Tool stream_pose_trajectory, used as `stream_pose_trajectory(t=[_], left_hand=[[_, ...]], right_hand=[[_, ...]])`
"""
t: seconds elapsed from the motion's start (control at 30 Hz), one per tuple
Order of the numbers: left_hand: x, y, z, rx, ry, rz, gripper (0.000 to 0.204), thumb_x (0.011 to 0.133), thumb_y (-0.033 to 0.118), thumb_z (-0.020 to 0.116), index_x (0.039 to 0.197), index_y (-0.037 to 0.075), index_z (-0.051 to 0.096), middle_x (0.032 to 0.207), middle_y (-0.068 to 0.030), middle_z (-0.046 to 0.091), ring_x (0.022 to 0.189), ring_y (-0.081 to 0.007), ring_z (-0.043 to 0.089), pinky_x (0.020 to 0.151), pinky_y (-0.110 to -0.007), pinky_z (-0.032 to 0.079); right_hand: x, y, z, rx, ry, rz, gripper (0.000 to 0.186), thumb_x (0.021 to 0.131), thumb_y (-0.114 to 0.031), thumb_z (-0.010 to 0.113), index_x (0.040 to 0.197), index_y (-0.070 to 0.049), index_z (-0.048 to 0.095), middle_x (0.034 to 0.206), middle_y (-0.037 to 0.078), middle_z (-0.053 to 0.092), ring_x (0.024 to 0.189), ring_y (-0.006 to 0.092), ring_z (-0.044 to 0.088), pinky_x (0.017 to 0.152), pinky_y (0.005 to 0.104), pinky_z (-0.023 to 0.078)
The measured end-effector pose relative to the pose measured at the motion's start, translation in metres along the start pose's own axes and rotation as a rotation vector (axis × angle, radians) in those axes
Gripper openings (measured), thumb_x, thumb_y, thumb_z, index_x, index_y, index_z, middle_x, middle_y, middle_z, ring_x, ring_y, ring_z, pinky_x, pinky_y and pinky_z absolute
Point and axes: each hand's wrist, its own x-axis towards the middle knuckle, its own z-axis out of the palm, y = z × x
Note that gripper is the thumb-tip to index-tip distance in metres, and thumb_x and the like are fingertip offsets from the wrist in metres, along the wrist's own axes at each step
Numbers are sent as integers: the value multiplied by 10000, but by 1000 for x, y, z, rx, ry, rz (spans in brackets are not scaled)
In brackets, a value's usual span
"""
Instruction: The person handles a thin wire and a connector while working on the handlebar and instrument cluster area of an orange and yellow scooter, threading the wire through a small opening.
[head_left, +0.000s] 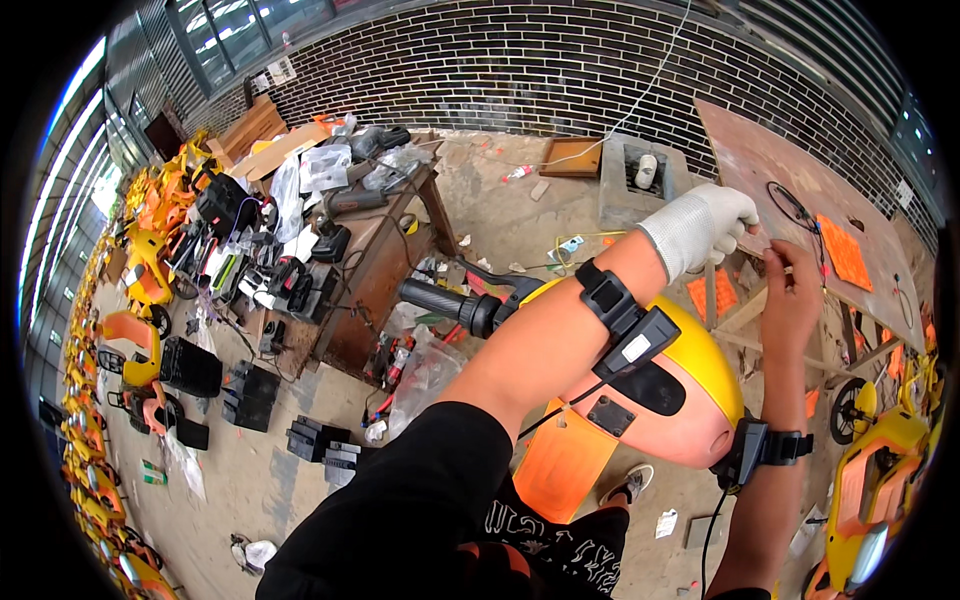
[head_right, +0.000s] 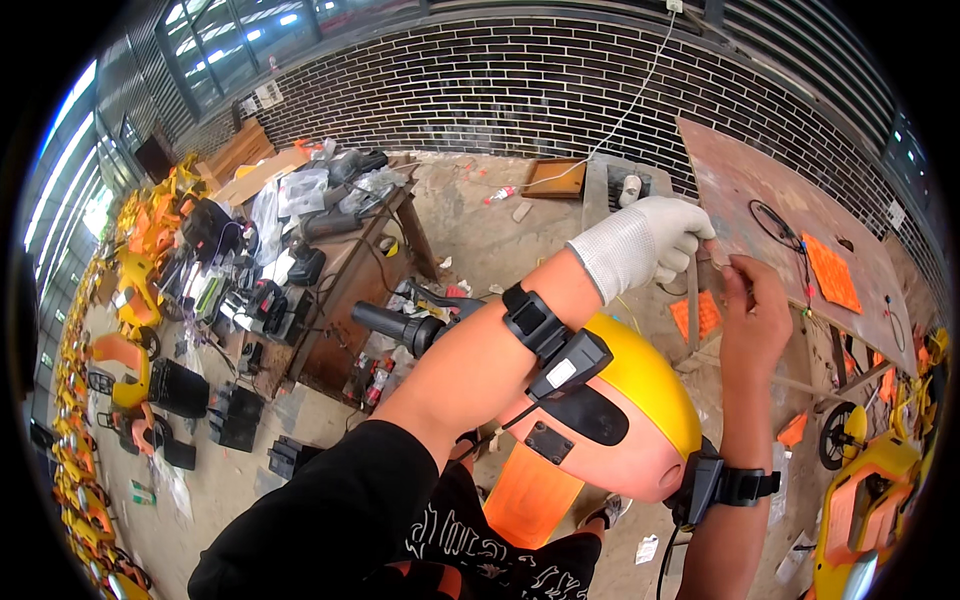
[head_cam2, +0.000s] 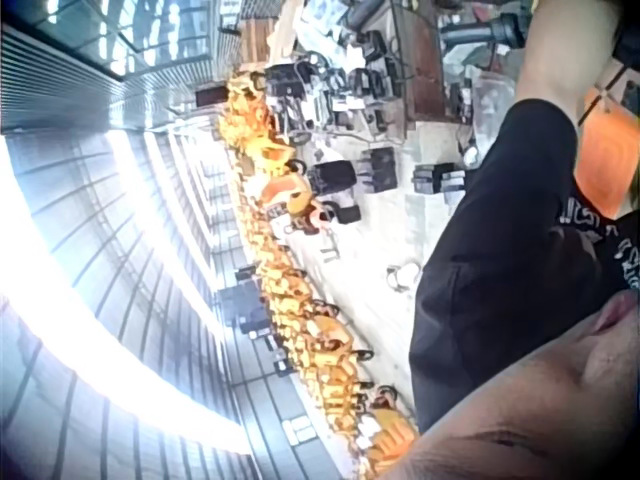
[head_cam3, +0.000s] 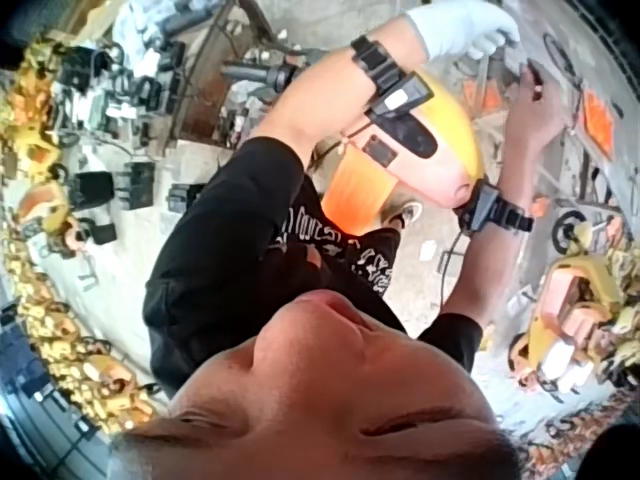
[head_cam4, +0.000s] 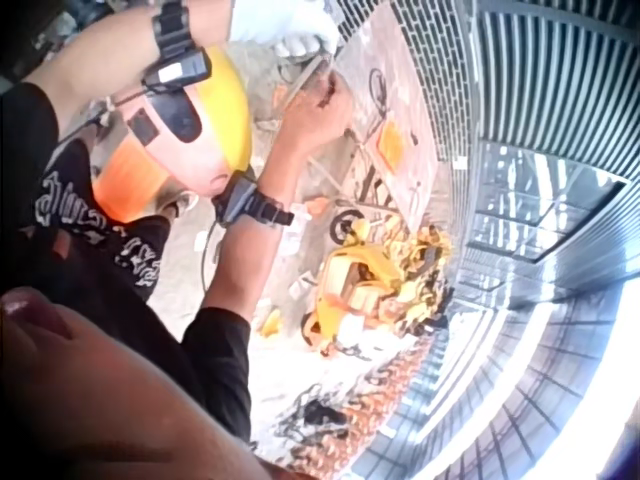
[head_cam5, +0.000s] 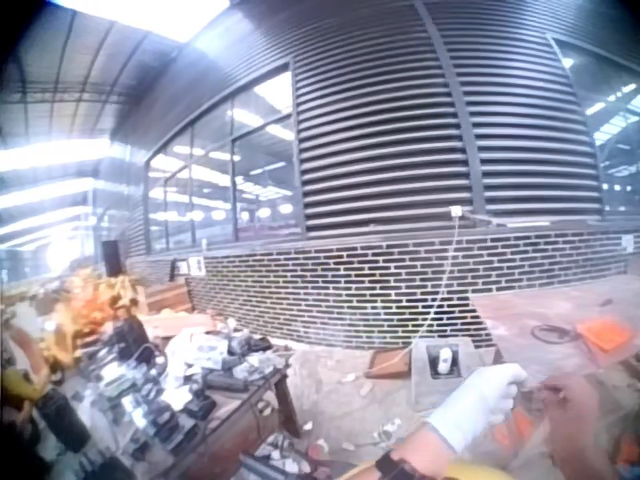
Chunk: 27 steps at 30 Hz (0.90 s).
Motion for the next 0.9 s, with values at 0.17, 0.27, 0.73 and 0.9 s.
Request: stream_pose_trajectory(t=[0.17,0.27,0.73,0.9], left_hand=[[-13,2,11,88,12,43,113,858,135,531,831,27,551,545,63,297,428,-59,244,394,-241,203],[-10,-1,6,112,-46,44,124,852,110,539,904,9,588,606,25,419,457,-73,338,397,-254,273],[-9,-3,18,1029,238,510,235,838,198,549,957,53,691,889,-151,682,838,-303,656,761,-373,526],[-11,6,18,1472,281,648,270,855,233,506,870,36,691,881,-179,685,888,-311,662,805,-406,521]], right_hand=[[0,8,-3,-111,80,106,159,900,-169,647,1010,-56,670,908,61,667,772,136,591,693,265,468],[-1,9,-6,-109,94,152,192,923,-219,623,1010,-56,673,903,59,671,791,138,602,719,265,470],[-1,32,-5,431,-39,509,282,978,-310,541,910,-43,598,774,-7,569,657,64,504,553,195,386],[0,16,-8,970,-223,961,242,990,-316,508,912,-88,528,743,-33,499,604,59,453,444,172,329]])
